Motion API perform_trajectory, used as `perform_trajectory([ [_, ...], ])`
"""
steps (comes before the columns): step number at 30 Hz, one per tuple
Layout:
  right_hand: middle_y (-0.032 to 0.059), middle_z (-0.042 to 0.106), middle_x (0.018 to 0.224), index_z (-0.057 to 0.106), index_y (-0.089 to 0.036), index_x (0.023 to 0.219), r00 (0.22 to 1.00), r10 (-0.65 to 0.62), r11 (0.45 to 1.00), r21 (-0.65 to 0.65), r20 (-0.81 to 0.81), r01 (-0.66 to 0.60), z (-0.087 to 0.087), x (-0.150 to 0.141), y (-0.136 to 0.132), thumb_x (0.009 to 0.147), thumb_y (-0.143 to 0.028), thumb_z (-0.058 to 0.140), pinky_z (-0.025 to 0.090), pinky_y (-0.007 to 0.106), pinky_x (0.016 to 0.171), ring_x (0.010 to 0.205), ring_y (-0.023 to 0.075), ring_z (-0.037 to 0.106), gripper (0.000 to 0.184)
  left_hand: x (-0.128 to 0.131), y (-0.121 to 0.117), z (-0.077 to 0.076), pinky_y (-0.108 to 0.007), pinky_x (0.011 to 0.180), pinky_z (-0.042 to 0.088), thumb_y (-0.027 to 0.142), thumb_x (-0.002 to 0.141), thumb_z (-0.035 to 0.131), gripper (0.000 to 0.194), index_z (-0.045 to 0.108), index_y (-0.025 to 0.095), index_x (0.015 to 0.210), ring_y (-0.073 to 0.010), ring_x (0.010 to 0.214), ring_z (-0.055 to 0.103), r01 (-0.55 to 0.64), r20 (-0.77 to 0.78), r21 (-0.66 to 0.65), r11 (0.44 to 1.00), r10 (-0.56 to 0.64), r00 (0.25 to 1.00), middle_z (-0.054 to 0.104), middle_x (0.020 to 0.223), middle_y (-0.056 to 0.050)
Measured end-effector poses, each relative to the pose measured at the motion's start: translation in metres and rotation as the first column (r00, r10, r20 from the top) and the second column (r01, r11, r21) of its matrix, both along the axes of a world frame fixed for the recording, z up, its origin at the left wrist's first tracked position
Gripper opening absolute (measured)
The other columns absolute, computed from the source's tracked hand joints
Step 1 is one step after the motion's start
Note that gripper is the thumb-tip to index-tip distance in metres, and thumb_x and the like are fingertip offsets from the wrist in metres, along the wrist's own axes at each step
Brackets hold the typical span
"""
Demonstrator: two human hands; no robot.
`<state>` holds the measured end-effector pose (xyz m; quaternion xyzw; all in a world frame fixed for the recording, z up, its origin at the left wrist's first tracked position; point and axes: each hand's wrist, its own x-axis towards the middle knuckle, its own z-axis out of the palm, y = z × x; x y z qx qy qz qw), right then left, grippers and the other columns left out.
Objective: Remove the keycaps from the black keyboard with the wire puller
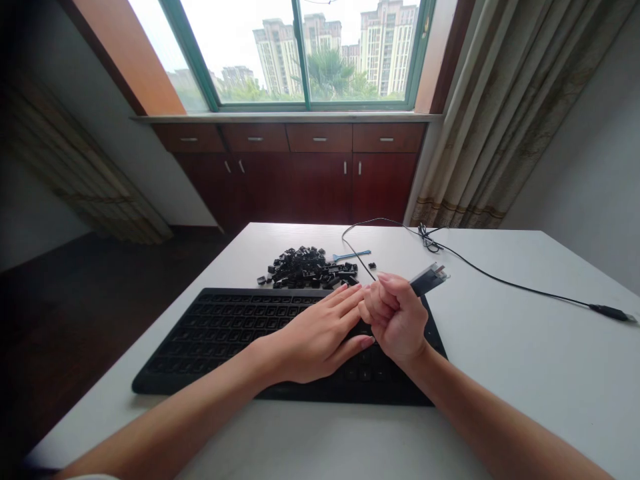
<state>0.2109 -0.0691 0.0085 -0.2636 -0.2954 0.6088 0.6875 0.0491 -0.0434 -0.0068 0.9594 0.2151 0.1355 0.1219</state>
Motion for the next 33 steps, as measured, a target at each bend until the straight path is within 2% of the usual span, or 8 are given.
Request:
perform_trajectory([
  [5,-0.0059,0.017,0.04,0.021,-0.02,0.048,0.999,-0.029,0.999,-0.016,-0.02,0.029,0.009,0.001,-0.002,0.078,-0.023,0.058,0.017,0.027,0.037,0.037,0.0087,0.014,0.048,0.0,-0.001,-0.001,-0.045,0.131,0.018,0.051,0.108,0.034,0.065,0.037,0.005,0.154,-0.0291,0.156,0.023,-0.011,-0.028,0.008,1.0,0.011,1.0,0.031,0.164,-0.02],
  [10,-0.0067,0.019,0.04,0.025,-0.021,0.045,0.991,-0.127,0.989,0.081,0.043,0.123,0.017,0.01,0.004,0.077,-0.021,0.061,0.02,0.027,0.039,0.038,0.0084,0.017,0.048,0.0,-0.001,-0.001,-0.044,0.131,0.02,0.053,0.107,0.038,0.068,0.036,0.004,0.154,-0.0282,0.156,0.024,-0.015,0.012,-0.008,1.0,0.015,1.0,0.033,0.163,-0.021],
  [15,-0.0075,0.022,0.04,0.031,-0.022,0.046,0.996,0.0,0.995,-0.098,0.091,0.009,0.009,0.014,0.015,0.084,-0.024,0.062,0.017,0.027,0.038,0.038,0.0084,0.015,0.049,0.0,0.001,-0.001,-0.044,0.13,0.025,0.053,0.102,0.051,0.062,0.051,0.007,0.145,-0.0278,0.151,0.038,-0.056,0.101,-0.054,0.997,0.061,0.993,0.047,0.156,-0.018],
  [18,-0.008,0.023,0.041,0.032,-0.023,0.047,0.989,0.009,0.994,-0.109,0.15,0.007,0.005,0.008,0.015,0.086,-0.024,0.064,0.018,0.027,0.04,0.04,0.0081,0.016,0.05,0.0,0.003,-0.003,-0.044,0.128,0.03,0.053,0.097,0.061,0.056,0.062,0.012,0.135,-0.028,0.145,0.048,-0.061,0.178,-0.072,0.996,0.073,0.981,0.057,0.149,-0.014],
  [21,-0.0081,0.024,0.043,0.032,-0.023,0.048,0.98,-0.009,0.992,-0.121,0.197,0.033,0.003,0.003,0.013,0.087,-0.025,0.065,0.019,0.027,0.042,0.042,0.0081,0.017,0.052,0.0,0.004,-0.007,-0.043,0.121,0.042,0.05,0.092,0.069,0.044,0.072,0.016,0.12,-0.0276,0.133,0.059,-0.053,0.28,-0.068,0.996,0.07,0.958,0.068,0.136,-0.011],
  [25,-0.0087,0.022,0.044,0.029,-0.023,0.051,0.991,-0.022,0.987,-0.154,0.136,0.043,0.0,0.001,0.013,0.086,-0.023,0.065,0.017,0.028,0.043,0.042,0.0083,0.014,0.05,0.002,0.004,-0.009,-0.04,0.107,0.055,0.043,0.085,0.079,0.032,0.076,0.016,0.101,-0.0261,0.113,0.07,-0.054,0.391,-0.063,0.997,0.075,0.917,0.076,0.117,-0.008],
  [28,-0.0083,0.023,0.042,0.03,-0.023,0.051,0.997,-0.013,0.986,-0.167,0.071,0.025,-0.001,0.001,0.014,0.085,-0.022,0.064,0.017,0.028,0.042,0.041,0.0082,0.015,0.049,0.003,0.004,-0.01,-0.041,0.102,0.057,0.041,0.08,0.084,0.031,0.076,0.017,0.097,-0.0258,0.106,0.072,-0.069,0.416,-0.106,0.992,0.107,0.903,0.077,0.111,-0.007],
  [33,-0.0073,0.028,0.04,0.035,-0.022,0.05,0.998,0.055,0.993,-0.1,0.001,-0.055,0.0,-0.001,0.01,0.084,-0.023,0.065,0.019,0.027,0.042,0.039,0.0081,0.017,0.046,0.004,0.004,-0.011,-0.042,0.097,0.058,0.041,0.074,0.089,0.032,0.075,0.018,0.091,-0.026,0.103,0.071,-0.096,0.421,-0.218,0.971,0.182,0.889,0.077,0.107,-0.005],
])
